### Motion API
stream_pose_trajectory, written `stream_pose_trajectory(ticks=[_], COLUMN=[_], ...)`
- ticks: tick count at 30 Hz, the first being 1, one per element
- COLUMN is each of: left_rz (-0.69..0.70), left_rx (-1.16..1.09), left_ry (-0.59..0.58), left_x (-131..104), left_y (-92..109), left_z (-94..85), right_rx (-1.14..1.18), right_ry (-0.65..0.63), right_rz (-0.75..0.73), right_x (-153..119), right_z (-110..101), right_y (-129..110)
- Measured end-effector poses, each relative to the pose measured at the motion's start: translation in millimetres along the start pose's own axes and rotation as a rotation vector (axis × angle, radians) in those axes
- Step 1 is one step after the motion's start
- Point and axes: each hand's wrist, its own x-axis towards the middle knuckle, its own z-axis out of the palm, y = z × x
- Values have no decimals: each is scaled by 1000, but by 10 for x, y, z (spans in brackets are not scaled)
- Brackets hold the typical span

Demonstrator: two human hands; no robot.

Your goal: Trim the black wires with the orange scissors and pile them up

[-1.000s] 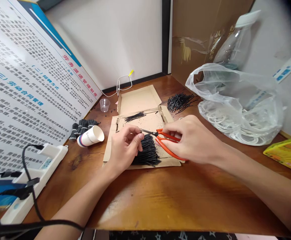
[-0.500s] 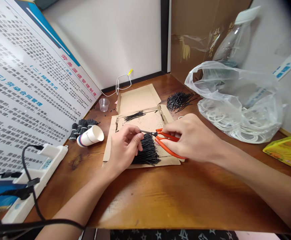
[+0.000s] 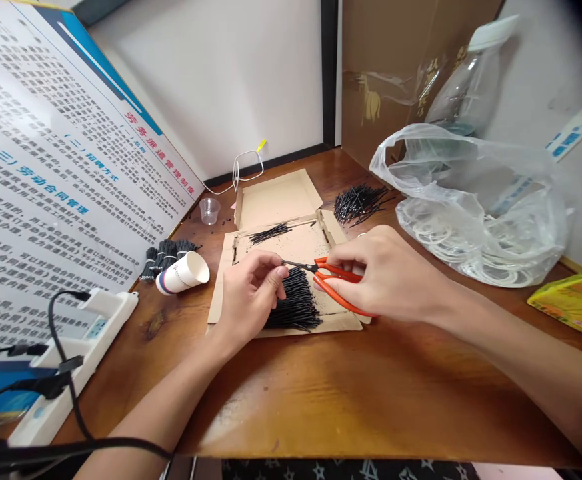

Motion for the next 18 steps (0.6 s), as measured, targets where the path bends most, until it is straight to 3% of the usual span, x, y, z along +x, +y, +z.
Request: stream_pose_trajectory(ticks=[18], left_rz=[-1], left_rx=[18], left_ry=[-4], left_x=[-1], left_y=[-7], left_z=[-16], right_rx=[-50], right_ry=[38], right_rz=[-57], right_x=[11], right_z=[21], right_y=[29])
